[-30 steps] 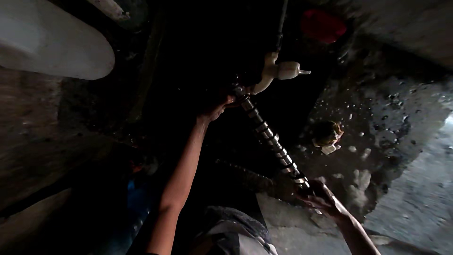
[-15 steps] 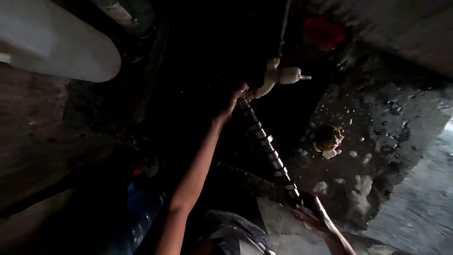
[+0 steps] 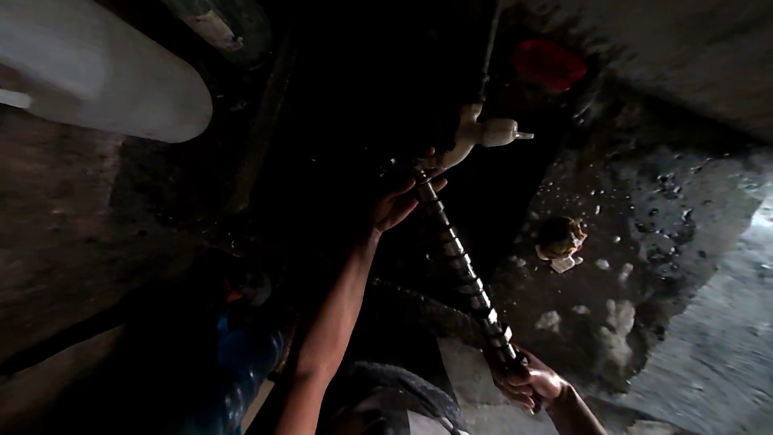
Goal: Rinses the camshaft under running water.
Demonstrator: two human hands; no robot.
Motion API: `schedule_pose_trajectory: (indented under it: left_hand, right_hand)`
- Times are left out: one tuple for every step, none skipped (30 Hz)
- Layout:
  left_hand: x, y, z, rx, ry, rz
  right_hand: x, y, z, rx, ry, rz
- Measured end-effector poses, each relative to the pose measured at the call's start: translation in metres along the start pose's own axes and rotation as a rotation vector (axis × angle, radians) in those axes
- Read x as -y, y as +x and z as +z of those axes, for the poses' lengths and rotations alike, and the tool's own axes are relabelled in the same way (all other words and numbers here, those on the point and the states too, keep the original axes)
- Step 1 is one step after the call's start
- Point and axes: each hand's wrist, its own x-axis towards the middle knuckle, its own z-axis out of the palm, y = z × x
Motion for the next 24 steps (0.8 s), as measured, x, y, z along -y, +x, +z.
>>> schedule_pose_trajectory:
  left_hand:
    - [0.005,-0.003,-0.008,-0.06,0.102,0.017]
    - [0.005,-0.006,-0.009,-0.097,0.204,0.012]
    - [-0.002,-0.006,-0.001,-0.112,0.286,-0.006]
    - [-0.011,-0.005,0.013,-0.126,0.333,-0.021]
    - [-0.015,-0.002,0.022,-0.151,0.338,-0.015]
    - [-0.017,0.003,0.023,-0.147,0.296,-0.012]
    - [-0.017,0.01,0.022,-0.133,0.223,-0.005]
    - [-0.017,0.016,0.023,-0.142,0.189,0.014]
    - [-0.018,0.022,0.024,-0.174,0.185,0.029]
    - [-0.019,0.028,0.023,-0.204,0.189,0.041]
    - [-0.021,0.032,0.022,-0.234,0.19,0.055]
    - [-0.024,0.036,0.021,-0.266,0.183,0.091]
    - [-0.028,0.04,0.018,-0.268,0.149,0.133]
    - [-0.034,0.042,0.016,-0.248,0.108,0.17]
    - [-0.042,0.044,0.013,-0.222,0.055,0.2]
    - [-0.05,0.047,0.011,-0.198,0.01,0.235]
    - [-0.058,0.05,0.011,-0.184,-0.009,0.274]
    - [-0.065,0.051,0.011,-0.172,-0.009,0.306]
    - [-0.071,0.053,0.01,-0.162,0.001,0.341]
    - [-0.08,0.054,0.01,-0.19,0.02,0.362]
    - [-0.091,0.052,0.012,-0.228,0.072,0.363]
    - [-0.104,0.053,0.012,-0.228,0.122,0.357]
    - [-0.119,0.055,0.017,-0.247,0.21,0.365]
    - [-0.135,0.058,0.022,-0.235,0.295,0.36]
  right_hand:
    - [0.001,0.001,0.003,-0.093,-0.075,-0.008]
    - [0.002,0.004,0.009,-0.205,-0.163,-0.033]
    - [0.002,0.007,0.016,-0.32,-0.24,-0.068]
    - [0.001,0.01,0.023,-0.422,-0.31,-0.108]
    - [0.001,0.013,0.029,-0.503,-0.372,-0.145]
    - [0.001,0.016,0.034,-0.548,-0.422,-0.174]
    - [0.002,0.019,0.038,-0.583,-0.457,-0.188]
    - [0.005,0.021,0.043,-0.586,-0.494,-0.183]
    - [0.009,0.024,0.049,-0.592,-0.52,-0.188]
    - [0.012,0.026,0.05,-0.579,-0.505,-0.205]
    - [0.017,0.029,0.053,-0.583,-0.467,-0.219]
    - [0.022,0.034,0.057,-0.597,-0.418,-0.233]
    - [0.03,0.038,0.059,-0.57,-0.374,-0.227]
    - [0.041,0.04,0.06,-0.526,-0.354,-0.192]
    - [0.052,0.045,0.062,-0.49,-0.343,-0.146]
    - [0.066,0.051,0.065,-0.469,-0.347,-0.091]
    - [0.078,0.059,0.065,-0.448,-0.358,-0.035]
    - [0.09,0.069,0.063,-0.406,-0.38,0.021]
    - [0.103,0.082,0.063,-0.368,-0.411,0.051]
    - [0.116,0.095,0.066,-0.319,-0.447,0.064]
    - [0.127,0.109,0.066,-0.249,-0.476,0.068]
    - [0.138,0.123,0.065,-0.194,-0.519,0.063]
    - [0.15,0.137,0.066,-0.153,-0.568,0.051]
    - [0.161,0.152,0.066,-0.112,-0.608,0.019]
